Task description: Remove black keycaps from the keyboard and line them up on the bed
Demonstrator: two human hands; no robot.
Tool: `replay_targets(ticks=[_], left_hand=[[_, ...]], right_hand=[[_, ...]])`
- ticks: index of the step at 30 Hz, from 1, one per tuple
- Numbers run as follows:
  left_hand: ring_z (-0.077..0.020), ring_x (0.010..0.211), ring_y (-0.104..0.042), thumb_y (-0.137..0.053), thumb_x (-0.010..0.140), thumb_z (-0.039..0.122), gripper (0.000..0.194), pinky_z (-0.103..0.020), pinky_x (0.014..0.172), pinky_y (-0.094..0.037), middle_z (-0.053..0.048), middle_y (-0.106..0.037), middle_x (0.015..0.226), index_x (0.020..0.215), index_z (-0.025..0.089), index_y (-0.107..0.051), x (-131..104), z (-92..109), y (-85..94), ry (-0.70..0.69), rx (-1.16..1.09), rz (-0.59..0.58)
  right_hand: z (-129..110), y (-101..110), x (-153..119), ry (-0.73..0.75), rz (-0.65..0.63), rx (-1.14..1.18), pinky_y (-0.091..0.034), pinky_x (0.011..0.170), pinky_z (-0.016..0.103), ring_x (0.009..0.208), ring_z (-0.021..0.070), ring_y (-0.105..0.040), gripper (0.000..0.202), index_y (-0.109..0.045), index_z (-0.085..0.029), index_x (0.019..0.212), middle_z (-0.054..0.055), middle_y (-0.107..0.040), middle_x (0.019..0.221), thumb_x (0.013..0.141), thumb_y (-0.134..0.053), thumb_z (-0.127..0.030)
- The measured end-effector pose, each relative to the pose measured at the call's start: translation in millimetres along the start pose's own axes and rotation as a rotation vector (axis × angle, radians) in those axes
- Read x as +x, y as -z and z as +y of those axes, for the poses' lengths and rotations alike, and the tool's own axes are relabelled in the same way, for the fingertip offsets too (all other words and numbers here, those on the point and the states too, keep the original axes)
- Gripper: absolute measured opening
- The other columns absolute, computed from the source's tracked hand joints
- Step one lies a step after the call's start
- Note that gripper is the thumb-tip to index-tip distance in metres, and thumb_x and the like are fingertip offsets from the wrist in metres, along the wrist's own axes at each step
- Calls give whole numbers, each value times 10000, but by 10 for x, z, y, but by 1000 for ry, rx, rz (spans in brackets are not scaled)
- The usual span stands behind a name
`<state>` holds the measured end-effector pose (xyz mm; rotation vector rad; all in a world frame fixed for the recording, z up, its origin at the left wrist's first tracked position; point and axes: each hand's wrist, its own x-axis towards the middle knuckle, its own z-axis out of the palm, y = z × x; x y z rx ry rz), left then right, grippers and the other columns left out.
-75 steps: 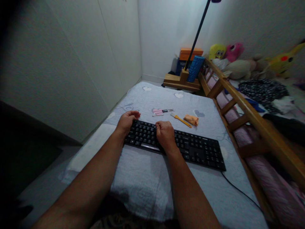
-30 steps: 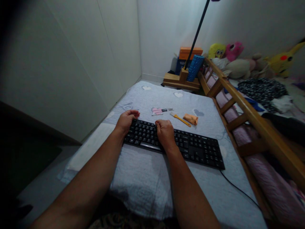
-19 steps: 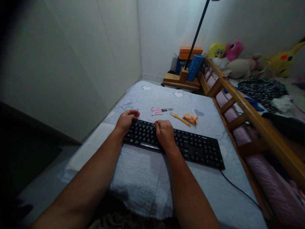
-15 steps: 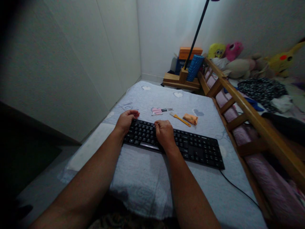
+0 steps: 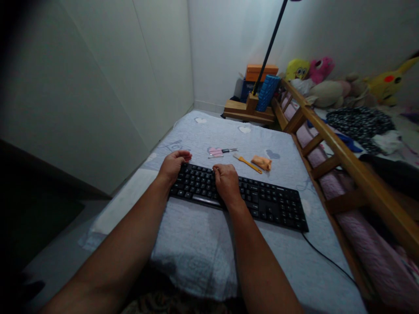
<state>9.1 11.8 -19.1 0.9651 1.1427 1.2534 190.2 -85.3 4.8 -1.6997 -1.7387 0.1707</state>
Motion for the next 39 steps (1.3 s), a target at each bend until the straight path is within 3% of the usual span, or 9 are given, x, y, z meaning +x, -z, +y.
replay_targets(ticks=[39], left_hand=[[-174, 827, -645, -509, 544, 92, 276, -363, 918, -476, -42, -697, 806, 757, 167, -666, 2, -16, 6, -21, 20, 1]], right_hand=[[-87, 50, -13, -9, -42, -25, -446, 833, 342, 873, 234, -619, 233, -741, -188, 871, 89, -735, 867, 903, -510, -200]])
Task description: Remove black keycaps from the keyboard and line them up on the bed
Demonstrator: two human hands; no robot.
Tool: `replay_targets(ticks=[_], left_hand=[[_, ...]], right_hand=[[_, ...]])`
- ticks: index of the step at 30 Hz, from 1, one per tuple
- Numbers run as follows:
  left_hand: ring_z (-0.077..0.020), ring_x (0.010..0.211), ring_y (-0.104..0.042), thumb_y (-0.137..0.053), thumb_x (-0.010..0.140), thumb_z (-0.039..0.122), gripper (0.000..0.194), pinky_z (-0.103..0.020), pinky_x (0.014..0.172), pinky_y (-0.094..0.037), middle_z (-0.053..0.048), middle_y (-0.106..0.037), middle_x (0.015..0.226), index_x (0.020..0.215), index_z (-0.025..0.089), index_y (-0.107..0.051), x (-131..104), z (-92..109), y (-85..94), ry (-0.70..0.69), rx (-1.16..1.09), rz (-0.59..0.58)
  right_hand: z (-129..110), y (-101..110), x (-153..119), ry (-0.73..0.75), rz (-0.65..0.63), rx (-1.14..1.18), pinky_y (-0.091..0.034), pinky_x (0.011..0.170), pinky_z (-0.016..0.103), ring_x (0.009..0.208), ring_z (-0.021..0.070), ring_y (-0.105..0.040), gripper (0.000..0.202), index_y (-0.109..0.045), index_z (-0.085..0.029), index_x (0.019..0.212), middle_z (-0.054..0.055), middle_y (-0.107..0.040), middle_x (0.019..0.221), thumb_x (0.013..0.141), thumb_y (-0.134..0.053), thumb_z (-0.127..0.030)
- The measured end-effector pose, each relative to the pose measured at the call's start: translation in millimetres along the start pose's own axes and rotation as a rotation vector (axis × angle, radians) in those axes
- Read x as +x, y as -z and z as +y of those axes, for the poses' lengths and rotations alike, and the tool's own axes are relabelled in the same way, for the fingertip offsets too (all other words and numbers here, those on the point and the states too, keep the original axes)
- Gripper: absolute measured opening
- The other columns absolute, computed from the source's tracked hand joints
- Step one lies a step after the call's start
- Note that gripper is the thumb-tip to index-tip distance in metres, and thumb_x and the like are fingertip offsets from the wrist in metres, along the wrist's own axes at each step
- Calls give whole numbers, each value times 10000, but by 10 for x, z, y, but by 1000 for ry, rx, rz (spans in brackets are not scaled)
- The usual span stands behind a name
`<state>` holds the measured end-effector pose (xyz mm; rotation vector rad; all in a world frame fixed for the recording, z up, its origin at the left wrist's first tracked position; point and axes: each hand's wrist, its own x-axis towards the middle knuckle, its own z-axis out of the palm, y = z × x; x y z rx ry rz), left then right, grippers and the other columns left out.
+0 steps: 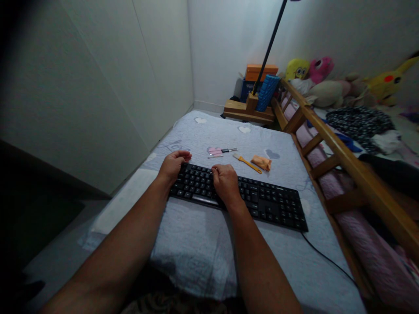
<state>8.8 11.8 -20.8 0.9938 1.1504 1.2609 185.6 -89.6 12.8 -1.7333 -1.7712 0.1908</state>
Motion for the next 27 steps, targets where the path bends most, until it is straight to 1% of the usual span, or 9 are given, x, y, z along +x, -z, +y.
replay_targets(ticks=[7, 14, 21, 27], left_hand=[[-166, 817, -641, -502, 537, 103, 287, -351, 912, -472, -37, -693, 802, 768, 161, -662, -1, -4, 1, -2, 11, -2], [-167, 813, -636, -504, 551, 102, 268, -343, 895, -472, -40, -688, 800, 762, 162, -657, 15, -16, -2, 9, 12, 4], [-162, 804, -636, -493, 545, 85, 286, -342, 898, -469, -39, -688, 794, 766, 156, -662, 9, -6, -5, 12, -2, 2], [-164, 799, -636, -491, 545, 87, 283, -339, 886, -473, -36, -692, 788, 758, 161, -662, 6, -4, -7, 14, -3, 8]], right_hand=[[-26, -24, -9, 8, -5, 8, -444, 828, 339, 880, 234, -622, 224, -743, -183, 887, 87, -738, 877, 905, -521, -191], [15, -57, -11, 40, 12, 41, -443, 816, 329, 872, 224, -615, 212, -738, -212, 879, 69, -735, 865, 912, -528, -210], [39, -9, -4, 4, 12, 6, -441, 809, 330, 868, 232, -623, 221, -744, -182, 882, 88, -732, 860, 902, -524, -204], [36, -1, 0, 10, 18, -4, -440, 808, 331, 863, 234, -628, 224, -745, -180, 875, 91, -736, 857, 899, -523, -201]])
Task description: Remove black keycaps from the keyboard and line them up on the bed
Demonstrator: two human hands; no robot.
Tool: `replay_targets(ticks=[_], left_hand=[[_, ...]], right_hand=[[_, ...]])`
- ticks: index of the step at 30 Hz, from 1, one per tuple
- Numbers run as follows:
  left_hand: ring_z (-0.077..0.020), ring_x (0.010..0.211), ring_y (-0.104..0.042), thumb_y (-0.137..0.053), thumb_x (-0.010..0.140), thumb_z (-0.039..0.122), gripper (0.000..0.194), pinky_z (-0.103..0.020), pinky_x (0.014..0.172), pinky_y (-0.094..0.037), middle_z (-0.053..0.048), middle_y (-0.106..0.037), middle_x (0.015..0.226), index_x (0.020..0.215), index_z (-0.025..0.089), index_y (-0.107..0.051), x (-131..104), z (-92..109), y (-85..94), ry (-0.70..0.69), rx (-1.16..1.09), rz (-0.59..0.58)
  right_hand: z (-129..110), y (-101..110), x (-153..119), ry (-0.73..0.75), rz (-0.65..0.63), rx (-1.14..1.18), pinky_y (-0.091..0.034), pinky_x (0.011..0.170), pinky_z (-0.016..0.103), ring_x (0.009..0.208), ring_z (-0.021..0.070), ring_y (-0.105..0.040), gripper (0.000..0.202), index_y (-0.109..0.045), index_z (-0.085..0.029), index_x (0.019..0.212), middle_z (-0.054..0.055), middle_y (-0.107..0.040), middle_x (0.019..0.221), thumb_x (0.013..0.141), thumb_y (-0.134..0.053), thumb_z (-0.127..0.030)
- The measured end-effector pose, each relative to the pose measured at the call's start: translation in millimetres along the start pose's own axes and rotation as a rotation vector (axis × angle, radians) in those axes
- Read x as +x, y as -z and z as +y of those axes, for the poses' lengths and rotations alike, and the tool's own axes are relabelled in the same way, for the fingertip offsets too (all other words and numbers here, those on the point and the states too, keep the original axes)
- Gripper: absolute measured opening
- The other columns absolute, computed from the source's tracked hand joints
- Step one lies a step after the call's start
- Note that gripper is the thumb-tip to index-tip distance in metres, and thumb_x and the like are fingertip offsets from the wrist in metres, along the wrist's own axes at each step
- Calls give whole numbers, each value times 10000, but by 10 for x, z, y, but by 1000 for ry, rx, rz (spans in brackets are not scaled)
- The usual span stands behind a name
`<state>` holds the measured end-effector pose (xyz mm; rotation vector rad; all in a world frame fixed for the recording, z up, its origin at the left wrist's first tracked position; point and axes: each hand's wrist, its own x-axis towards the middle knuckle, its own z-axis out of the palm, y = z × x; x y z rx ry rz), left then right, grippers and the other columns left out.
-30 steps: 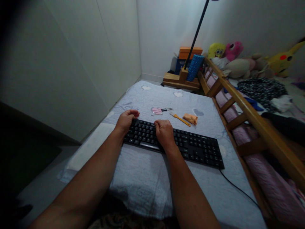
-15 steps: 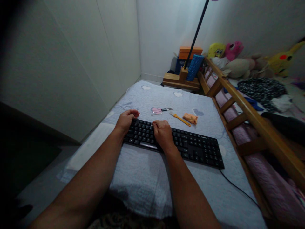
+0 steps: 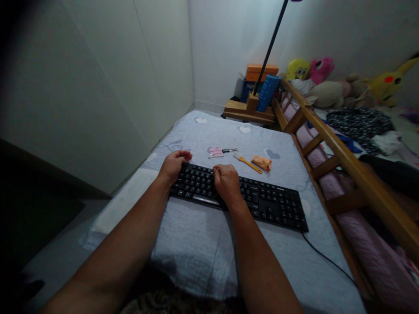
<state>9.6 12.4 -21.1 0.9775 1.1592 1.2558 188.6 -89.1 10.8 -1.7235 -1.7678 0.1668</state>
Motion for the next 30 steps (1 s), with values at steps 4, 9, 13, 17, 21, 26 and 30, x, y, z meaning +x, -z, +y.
replay_targets(ticks=[4, 9, 13, 17, 21, 26, 30], left_hand=[[-168, 806, -637, -491, 544, 91, 280, -337, 881, -475, -36, -695, 790, 754, 164, -662, -1, -1, -3, -1, 5, 3], [-170, 815, -637, -496, 546, 98, 289, -342, 886, -472, -38, -696, 805, 770, 166, -665, -7, 4, -1, -2, 18, -3], [-174, 828, -638, -501, 548, 96, 281, -347, 895, -469, -46, -696, 816, 768, 164, -662, -13, 10, 2, -1, 22, -9], [-171, 825, -637, -501, 552, 97, 282, -346, 892, -471, -48, -695, 823, 775, 162, -661, -6, 5, 3, 1, 19, -7], [-167, 817, -637, -498, 551, 98, 288, -340, 886, -474, -39, -695, 815, 778, 166, -662, -4, 2, 3, -8, 23, -11], [-164, 824, -643, -488, 547, 92, 291, -331, 890, -476, -33, -695, 807, 770, 166, -660, -16, 15, 1, 1, 6, -6], [-160, 816, -642, -493, 553, 94, 294, -332, 893, -476, -40, -697, 817, 782, 162, -664, -6, 3, 3, -6, 7, -5]], right_hand=[[10, -15, 3, -3, 5, -11, -441, 810, 338, 864, 240, -630, 221, -745, -178, 881, 93, -736, 861, 900, -527, -200], [5, -22, 1, -9, -2, -10, -446, 827, 341, 888, 243, -631, 217, -747, -180, 897, 92, -740, 879, 902, -530, -201], [1, -17, -1, -7, 0, -18, -448, 828, 339, 888, 240, -629, 217, -747, -182, 897, 90, -740, 880, 904, -531, -205], [4, -19, -1, 1, 8, -11, -445, 820, 335, 874, 234, -623, 214, -744, -186, 884, 85, -738, 870, 900, -531, -206], [3, -24, 1, -3, 22, 10, -444, 814, 329, 866, 227, -621, 221, -742, -196, 871, 76, -736, 862, 898, -523, -204], [0, -16, -2, -9, 20, 22, -447, 813, 324, 865, 224, -627, 212, -740, -198, 864, 72, -737, 857, 892, -530, -199], [13, -11, -2, -7, 18, 27, -447, 818, 325, 866, 223, -627, 217, -738, -202, 875, 74, -737, 870, 901, -523, -214]])
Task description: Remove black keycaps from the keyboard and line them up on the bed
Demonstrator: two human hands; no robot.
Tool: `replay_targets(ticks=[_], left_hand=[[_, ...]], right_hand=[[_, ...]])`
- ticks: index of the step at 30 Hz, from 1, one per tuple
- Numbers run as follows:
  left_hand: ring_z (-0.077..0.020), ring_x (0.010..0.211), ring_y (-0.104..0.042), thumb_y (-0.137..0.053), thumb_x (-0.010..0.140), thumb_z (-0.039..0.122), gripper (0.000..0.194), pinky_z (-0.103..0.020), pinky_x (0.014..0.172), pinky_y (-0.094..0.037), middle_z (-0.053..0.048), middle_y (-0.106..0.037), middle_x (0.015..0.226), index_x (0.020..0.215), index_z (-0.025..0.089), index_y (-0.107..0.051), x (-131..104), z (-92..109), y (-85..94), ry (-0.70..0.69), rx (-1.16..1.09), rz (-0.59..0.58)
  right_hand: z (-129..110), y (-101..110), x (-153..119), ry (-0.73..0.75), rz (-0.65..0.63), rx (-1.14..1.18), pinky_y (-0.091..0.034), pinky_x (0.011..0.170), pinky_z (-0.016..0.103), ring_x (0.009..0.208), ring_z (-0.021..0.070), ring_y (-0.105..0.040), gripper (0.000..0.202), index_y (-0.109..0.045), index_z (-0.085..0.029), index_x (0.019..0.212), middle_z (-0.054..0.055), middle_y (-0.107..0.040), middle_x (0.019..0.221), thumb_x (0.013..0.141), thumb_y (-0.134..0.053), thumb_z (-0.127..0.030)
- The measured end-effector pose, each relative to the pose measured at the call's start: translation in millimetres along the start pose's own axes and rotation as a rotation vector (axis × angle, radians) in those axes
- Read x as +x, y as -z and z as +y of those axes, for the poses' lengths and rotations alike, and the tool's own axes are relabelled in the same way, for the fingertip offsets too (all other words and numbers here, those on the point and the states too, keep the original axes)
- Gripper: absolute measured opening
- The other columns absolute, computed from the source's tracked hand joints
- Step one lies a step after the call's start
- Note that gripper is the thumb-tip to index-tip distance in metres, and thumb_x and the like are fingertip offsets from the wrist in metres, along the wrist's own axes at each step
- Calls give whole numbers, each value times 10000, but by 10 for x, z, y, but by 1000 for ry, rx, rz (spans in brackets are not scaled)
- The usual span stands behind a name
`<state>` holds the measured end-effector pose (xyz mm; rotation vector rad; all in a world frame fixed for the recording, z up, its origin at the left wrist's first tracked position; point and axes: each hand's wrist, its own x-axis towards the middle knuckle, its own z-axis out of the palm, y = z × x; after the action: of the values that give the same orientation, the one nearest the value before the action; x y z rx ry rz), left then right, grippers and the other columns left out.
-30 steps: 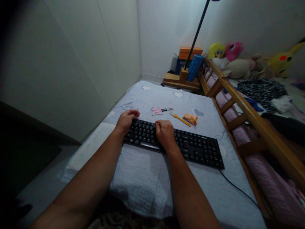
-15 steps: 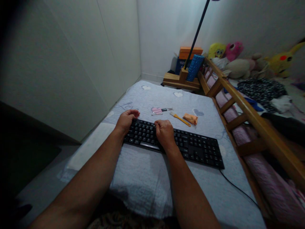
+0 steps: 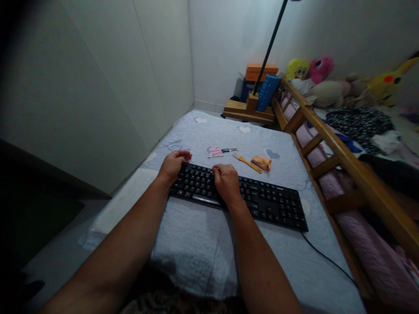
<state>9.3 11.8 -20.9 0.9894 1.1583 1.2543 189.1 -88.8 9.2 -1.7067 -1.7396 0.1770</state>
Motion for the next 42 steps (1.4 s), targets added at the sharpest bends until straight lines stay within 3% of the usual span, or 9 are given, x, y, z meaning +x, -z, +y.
replay_targets(ticks=[42], left_hand=[[-175, 830, -641, -503, 550, 99, 271, -353, 908, -471, -45, -697, 808, 762, 167, -659, -16, 24, -9, -1, 23, 6]], right_hand=[[-17, -48, 4, -13, -30, 27, -453, 821, 333, 873, 228, -644, 222, -747, -195, 909, 85, -737, 877, 911, -528, -229]])
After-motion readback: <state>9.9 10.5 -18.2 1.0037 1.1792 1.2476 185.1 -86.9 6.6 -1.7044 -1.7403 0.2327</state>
